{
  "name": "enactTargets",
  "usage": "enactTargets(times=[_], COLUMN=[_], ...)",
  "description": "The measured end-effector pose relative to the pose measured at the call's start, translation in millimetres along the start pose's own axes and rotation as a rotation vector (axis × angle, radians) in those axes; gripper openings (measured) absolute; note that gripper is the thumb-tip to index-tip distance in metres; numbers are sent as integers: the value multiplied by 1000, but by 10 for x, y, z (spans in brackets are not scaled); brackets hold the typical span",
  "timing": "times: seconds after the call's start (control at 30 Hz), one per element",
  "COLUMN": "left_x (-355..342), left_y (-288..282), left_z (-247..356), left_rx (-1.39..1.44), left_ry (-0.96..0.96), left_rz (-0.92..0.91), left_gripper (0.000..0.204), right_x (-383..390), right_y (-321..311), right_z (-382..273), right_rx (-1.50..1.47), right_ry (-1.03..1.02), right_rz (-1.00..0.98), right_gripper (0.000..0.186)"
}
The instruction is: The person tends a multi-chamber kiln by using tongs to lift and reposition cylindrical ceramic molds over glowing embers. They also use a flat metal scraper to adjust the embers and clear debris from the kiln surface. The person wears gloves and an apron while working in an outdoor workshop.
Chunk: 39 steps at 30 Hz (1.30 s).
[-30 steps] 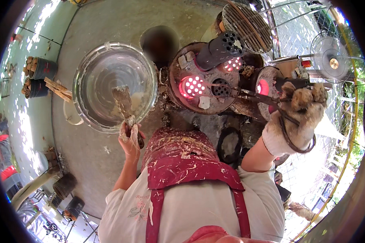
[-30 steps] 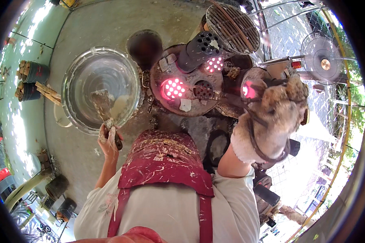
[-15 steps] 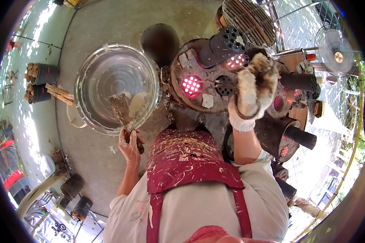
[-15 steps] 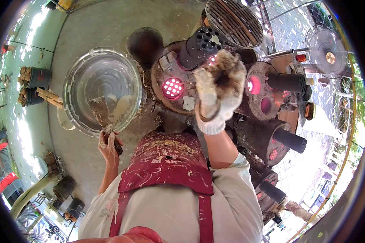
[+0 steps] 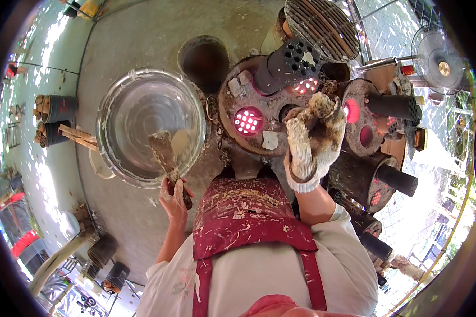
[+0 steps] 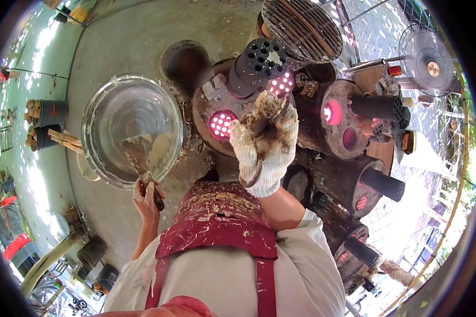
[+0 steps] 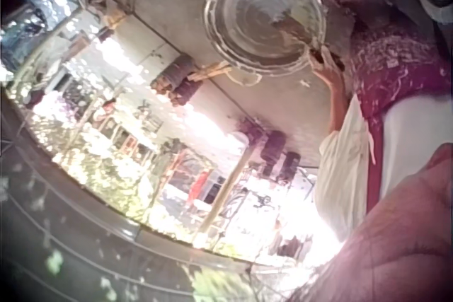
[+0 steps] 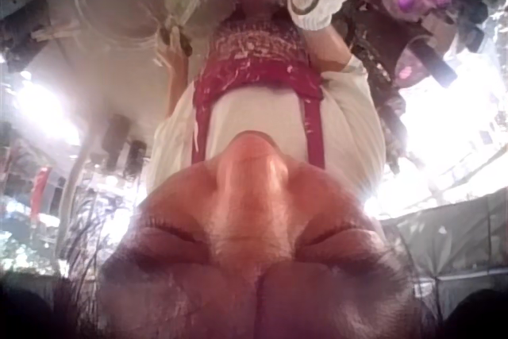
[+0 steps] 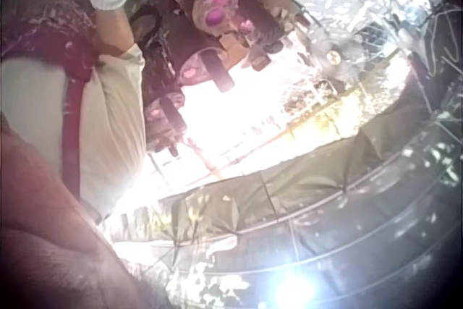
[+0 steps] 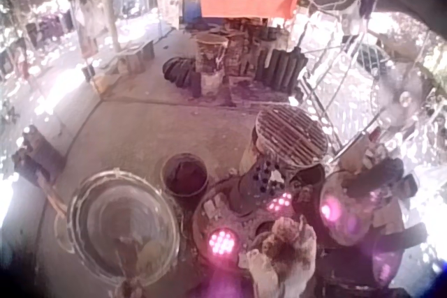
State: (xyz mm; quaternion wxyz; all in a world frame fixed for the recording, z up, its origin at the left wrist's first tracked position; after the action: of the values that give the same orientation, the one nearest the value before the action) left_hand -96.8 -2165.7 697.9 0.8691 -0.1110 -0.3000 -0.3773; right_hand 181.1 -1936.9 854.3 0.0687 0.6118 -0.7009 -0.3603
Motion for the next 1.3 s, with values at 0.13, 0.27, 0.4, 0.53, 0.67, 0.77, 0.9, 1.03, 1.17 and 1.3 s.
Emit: enactTargets(times=[0.13, 0.27, 0.4, 0.53, 0.67, 0.77, 0.9, 1.03, 1.17, 1.3], left_x=[3, -103, -172, -275, -295, -288, -314, -331, -230, 208], left_y=[124, 166, 197, 240, 260, 273, 342, 505, 816, 1040], left_z=[61, 6, -51, -146, -151, -135, 46, 162, 301, 461], left_rx=[-6, -17, -57, -22, -18, -3, -36, -2, 21, -112], left_ry=[-28, -14, -35, -62, -75, -62, -4, 67, 184, 354], left_rz=[3, 2, 18, 2, 11, -2, -72, -125, -161, -27], left_gripper=[22, 20, 18, 18, 19, 20, 21, 22, 17, 10], right_x=[98, 158, -5, -31, 60, 173, 86, -165, -396, -767], right_y=[56, -44, 150, 178, 203, -4, 183, 329, -88, -639], right_z=[-91, -108, -156, -72, 35, 119, -277, -1052, -2251, -3227], right_rx=[153, 307, 550, 521, 343, 236, 400, 490, 377, 249], right_ry=[10, 28, -58, -64, 86, 105, -151, -279, -326, -440], right_rz=[-139, -57, -229, -349, -270, -222, -287, -95, 101, -14], right_gripper=[61, 64, 60, 57, 58, 68, 75, 42, 84, 101])
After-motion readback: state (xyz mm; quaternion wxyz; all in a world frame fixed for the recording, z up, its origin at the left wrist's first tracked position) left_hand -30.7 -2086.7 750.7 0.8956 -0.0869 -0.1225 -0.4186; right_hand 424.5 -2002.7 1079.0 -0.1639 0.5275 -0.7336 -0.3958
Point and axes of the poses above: each hand's wrist, its own x-axis away from the middle knuckle, its own y-axis out of the palm, z = x × y, the point moved 9 cm from there along -x, towards the middle knuckle, and after that the axes turned 12 degrees about -y, right-handed, at the moved point
